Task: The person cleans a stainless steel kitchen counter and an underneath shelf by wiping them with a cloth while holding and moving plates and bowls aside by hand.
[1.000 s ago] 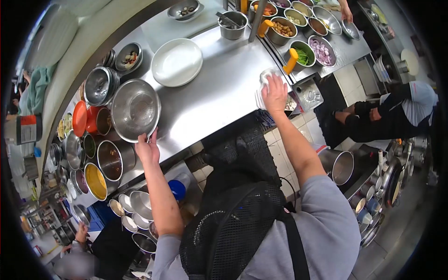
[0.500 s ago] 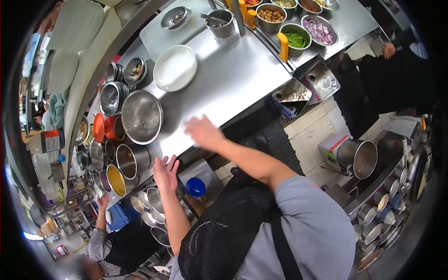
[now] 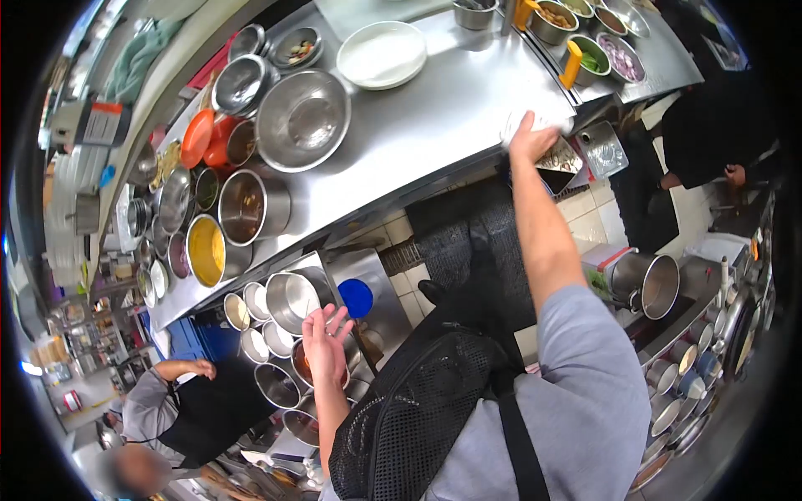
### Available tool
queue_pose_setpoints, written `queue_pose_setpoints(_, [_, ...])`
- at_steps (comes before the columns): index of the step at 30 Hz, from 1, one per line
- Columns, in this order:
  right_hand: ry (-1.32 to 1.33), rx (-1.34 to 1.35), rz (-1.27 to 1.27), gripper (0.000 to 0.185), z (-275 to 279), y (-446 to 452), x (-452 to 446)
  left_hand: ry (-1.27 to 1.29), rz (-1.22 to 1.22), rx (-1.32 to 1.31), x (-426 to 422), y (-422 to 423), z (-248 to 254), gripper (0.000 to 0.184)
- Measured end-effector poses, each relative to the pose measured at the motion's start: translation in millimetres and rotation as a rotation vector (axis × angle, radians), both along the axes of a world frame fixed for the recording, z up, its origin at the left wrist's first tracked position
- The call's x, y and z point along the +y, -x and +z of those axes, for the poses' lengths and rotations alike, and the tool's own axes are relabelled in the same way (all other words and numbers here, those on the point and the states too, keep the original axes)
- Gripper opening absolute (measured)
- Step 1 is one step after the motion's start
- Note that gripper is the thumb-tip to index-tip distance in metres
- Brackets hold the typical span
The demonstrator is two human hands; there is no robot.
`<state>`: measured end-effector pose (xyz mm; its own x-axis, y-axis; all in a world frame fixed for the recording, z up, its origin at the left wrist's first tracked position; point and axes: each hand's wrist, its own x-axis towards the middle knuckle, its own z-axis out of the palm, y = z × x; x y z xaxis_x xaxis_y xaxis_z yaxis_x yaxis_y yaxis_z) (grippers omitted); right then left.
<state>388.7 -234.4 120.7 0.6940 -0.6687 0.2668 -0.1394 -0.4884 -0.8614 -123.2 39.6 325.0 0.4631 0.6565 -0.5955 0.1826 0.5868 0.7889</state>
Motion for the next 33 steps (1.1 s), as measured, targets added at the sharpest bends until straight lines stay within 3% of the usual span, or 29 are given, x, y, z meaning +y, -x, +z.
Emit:
queue_pose_setpoints(2, [-0.333, 0.166, 0.044, 0.078, 17, 49, 55, -0.003, 0.016, -0.017, 3, 18, 7, 0.030])
queue_pose_setpoints(6, [-0.356, 0.296, 0.087, 0.080, 5, 158, 200, -0.010, 0.053, -0.074, 7, 45, 12, 0.028])
queue_pose_setpoints(10, [-0.612, 0.435, 0.372, 0.090, 20, 262, 316, -0.047, 0.094, -0.143, 9, 57, 17, 0.022])
queue_pose_setpoints(12, [-0.681, 0.651, 0.451, 0.095, 37, 297, 352, -0.059, 0.110, -0.121, 7, 67, 19, 0.020])
queue_pose_setpoints(15, [-0.744, 0.807, 0.744, 0.084, 33, 325, 369, -0.061, 0.100, -0.105, 6, 80, 11, 0.021])
queue_pose_setpoints(17, [-0.669, 0.977, 1.062, 0.070, 69, 324, 337, -0.052, 0.098, -0.100, 4, 81, 5, 0.020])
queue_pose_setpoints(18, [-0.648, 1.067, 1.233, 0.059, -11, 322, 351, -0.046, 0.088, -0.105, 4, 79, 4, 0.020])
queue_pose_setpoints(20, [-0.930, 0.930, 1.379, 0.049, 16, 316, 293, -0.029, 0.031, -0.114, 4, 72, 2, 0.019])
queue_pose_setpoints(22, [-1.247, 0.923, 1.300, 0.040, 26, 297, 230, -0.007, -0.013, -0.143, 4, 62, -3, 0.021])
queue_pose_setpoints(27, [-1.191, 0.681, 0.820, 0.033, 38, 204, 64, 0.023, -0.201, -0.129, 6, 14, -14, 0.020])
queue_pose_setpoints(31, [-1.261, 0.413, 0.819, 0.029, 121, 101, 7, 0.010, -0.350, -0.110, -3, -36, -14, 0.019])
queue_pose_setpoints(33, [-1.469, 0.347, 0.941, 0.035, 168, 56, 6, -0.006, -0.423, -0.111, -8, -64, -17, 0.019])
